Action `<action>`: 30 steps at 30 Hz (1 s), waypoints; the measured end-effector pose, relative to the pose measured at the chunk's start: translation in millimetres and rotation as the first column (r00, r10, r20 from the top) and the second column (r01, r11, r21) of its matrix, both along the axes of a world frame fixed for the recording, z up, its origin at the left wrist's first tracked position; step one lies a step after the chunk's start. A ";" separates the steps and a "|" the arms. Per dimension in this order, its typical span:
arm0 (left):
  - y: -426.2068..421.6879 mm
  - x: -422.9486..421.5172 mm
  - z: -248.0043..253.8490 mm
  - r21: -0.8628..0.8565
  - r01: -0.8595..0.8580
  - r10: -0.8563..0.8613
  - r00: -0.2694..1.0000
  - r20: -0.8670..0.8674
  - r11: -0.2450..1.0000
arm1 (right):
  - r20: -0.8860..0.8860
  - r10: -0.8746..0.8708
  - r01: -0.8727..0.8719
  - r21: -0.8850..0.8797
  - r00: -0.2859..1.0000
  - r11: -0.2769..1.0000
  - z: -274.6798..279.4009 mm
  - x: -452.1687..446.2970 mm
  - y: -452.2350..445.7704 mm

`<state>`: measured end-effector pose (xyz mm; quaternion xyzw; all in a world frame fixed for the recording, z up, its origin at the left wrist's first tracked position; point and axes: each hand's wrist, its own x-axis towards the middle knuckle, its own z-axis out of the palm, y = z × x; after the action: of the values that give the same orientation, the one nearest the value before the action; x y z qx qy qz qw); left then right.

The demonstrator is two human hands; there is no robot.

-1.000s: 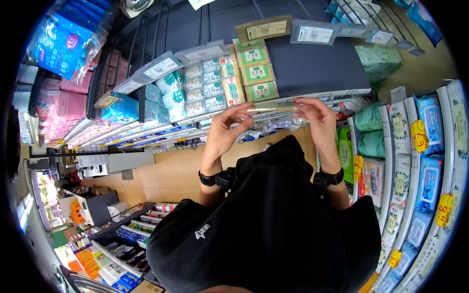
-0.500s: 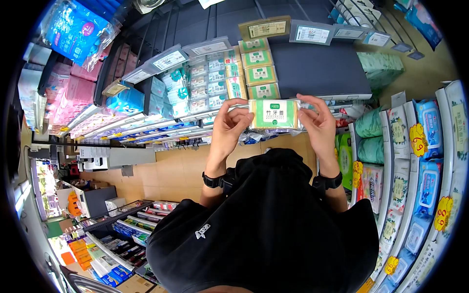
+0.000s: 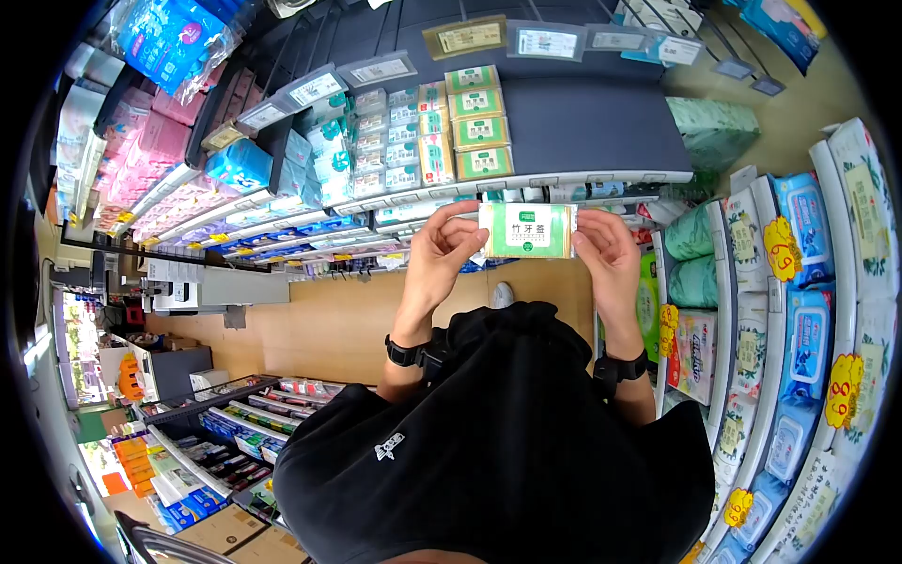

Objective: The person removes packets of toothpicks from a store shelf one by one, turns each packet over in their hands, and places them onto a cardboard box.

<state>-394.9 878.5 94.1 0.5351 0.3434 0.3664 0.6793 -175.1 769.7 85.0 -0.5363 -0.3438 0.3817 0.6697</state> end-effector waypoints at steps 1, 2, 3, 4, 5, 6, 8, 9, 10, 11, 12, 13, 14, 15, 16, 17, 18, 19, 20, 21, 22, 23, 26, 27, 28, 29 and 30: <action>-7.2 0.3 -2.9 0.006 -0.002 0.002 1.000 -0.016 1.000 | -0.007 0.002 -0.002 0.004 1.000 1.000 2.4 0.3 -9.1; -15.3 1.5 -4.4 0.011 0.000 0.001 0.999 -0.032 1.000 | -0.014 0.001 -0.001 0.006 1.000 1.000 3.9 1.3 -19.4; -24.9 3.5 -4.0 0.009 0.007 -0.006 0.999 -0.031 1.000 | -0.013 -0.006 0.006 0.004 1.000 1.000 4.3 3.2 -30.3; -34.6 5.2 -2.8 -0.012 0.000 -0.001 1.000 -0.013 1.000 | -0.007 0.006 -0.006 -0.002 1.000 1.000 4.6 5.2 -40.6; -44.3 6.3 -1.8 -0.033 -0.006 0.007 1.000 0.006 0.999 | -0.001 0.019 -0.019 -0.009 1.000 1.000 5.1 6.5 -50.7; -54.3 7.3 -1.5 -0.036 -0.011 0.011 1.000 0.002 0.999 | 0.000 0.015 -0.015 -0.010 1.000 1.000 5.9 7.7 -61.2; -73.9 7.9 -5.2 -0.040 -0.009 0.010 1.000 0.019 0.999 | 0.013 0.028 -0.028 -0.032 1.000 0.999 7.4 9.2 -82.4; -84.5 7.7 -6.9 -0.045 -0.013 0.015 0.999 0.034 0.999 | 0.013 0.029 -0.029 -0.035 0.999 0.999 7.0 9.4 -93.0; -95.2 7.8 -7.5 -0.047 -0.016 0.018 0.999 0.033 0.999 | 0.001 0.042 -0.042 -0.036 0.999 0.999 6.3 9.3 -103.2; -106.3 7.2 -7.9 -0.051 -0.027 0.029 0.999 0.039 0.998 | -0.011 0.056 -0.057 -0.038 0.998 0.998 5.7 8.8 -113.0; -117.4 5.7 -8.6 -0.055 -0.040 0.042 0.998 0.043 0.998 | -0.014 0.064 -0.065 -0.041 0.998 0.997 5.3 7.0 -121.8; -128.4 2.6 -10.3 -0.061 -0.049 0.051 0.998 0.040 0.997 | -0.012 0.066 -0.067 -0.043 0.998 0.997 5.4 4.7 -130.8; -139.7 -1.5 -12.9 -0.050 -0.056 0.057 0.998 0.014 0.997 | -0.008 0.069 -0.069 -0.048 0.998 0.996 5.2 3.6 -141.2; -151.1 -5.0 -15.0 -0.040 -0.065 0.065 0.998 -0.012 0.997 | -0.008 0.081 -0.081 -0.058 0.997 0.995 3.2 3.4 -151.3; -162.9 -8.4 -15.3 -0.051 -0.081 0.080 0.996 -0.026 0.995 | -0.023 0.098 -0.099 -0.051 0.995 0.994 -0.3 2.2 -160.2; -174.2 -10.9 -15.4 -0.057 -0.102 0.100 0.995 -0.030 0.993 | -0.040 0.117 -0.119 -0.041 0.992 0.992 -2.9 0.3 -167.5; -184.5 -13.7 -15.0 -0.057 -0.110 0.108 0.994 -0.025 0.992 | -0.046 0.136 -0.138 -0.044 0.990 0.990 -4.0 -2.0 -174.3; -194.5 -16.7 -14.6 -0.057 -0.113 0.112 0.994 -0.020 0.992 | -0.046 0.143 -0.145 -0.046 0.989 0.988 -4.6 -3.8 -182.1; -203.9 -19.8 -14.2 -0.058 -0.120 0.119 0.993 -0.025 0.991 | -0.044 0.144 -0.146 -0.046 0.989 0.988 -4.8 -5.2 -190.6; -211.4 -22.1 -13.7 -0.069 -0.119 0.116 0.992 -0.049 0.990 | -0.047 0.145 -0.147 -0.044 0.988 0.988 -5.2 -6.1 -198.5; -217.4 -23.3 -12.9 -0.078 -0.115 0.110 0.991 -0.072 0.990 | -0.070 0.143 -0.147 -0.045 0.987 0.988 -5.6 -6.5 -205.9; -223.0 -24.2 -12.0 -0.072 -0.111 0.105 0.992 -0.074 0.991 | -0.092 0.139 -0.144 -0.046 0.986 0.989 -5.6 -7.3 -212.7; -237.4 -26.9 -9.7 -0.049 -0.079 0.074 0.993 -0.089 0.996 | -0.109 0.114 -0.119 -0.040 0.987 0.992 -4.8 -12.1 -232.9; -241.3 -26.6 -9.0 -0.045 -0.070 0.066 0.994 -0.085 0.997 | -0.111 0.100 -0.105 -0.038 0.989 0.994 -5.0 -13.4 -240.1; -244.5 -26.3 -7.9 -0.040 -0.058 0.055 0.995 -0.081 0.998 | -0.105 0.090 -0.094 -0.030 0.990 0.995 -5.6 -14.7 -246.6; -247.0 -25.9 -6.4 -0.034 -0.041 0.038 0.996 -0.082 0.999 | -0.098 0.079 -0.081 -0.022 0.992 0.996 -5.4 -16.0 -252.5; -249.8 -25.7 -4.9 -0.025 -0.026 0.024 0.996 -0.086 0.999 | -0.099 0.061 -0.063 -0.018 0.993 0.998 -4.7 -17.8 -258.9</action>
<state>-420.6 628.7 89.1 0.5372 0.3835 0.3473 0.6662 -192.9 510.8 80.3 -0.5130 -0.3229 0.4317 0.6680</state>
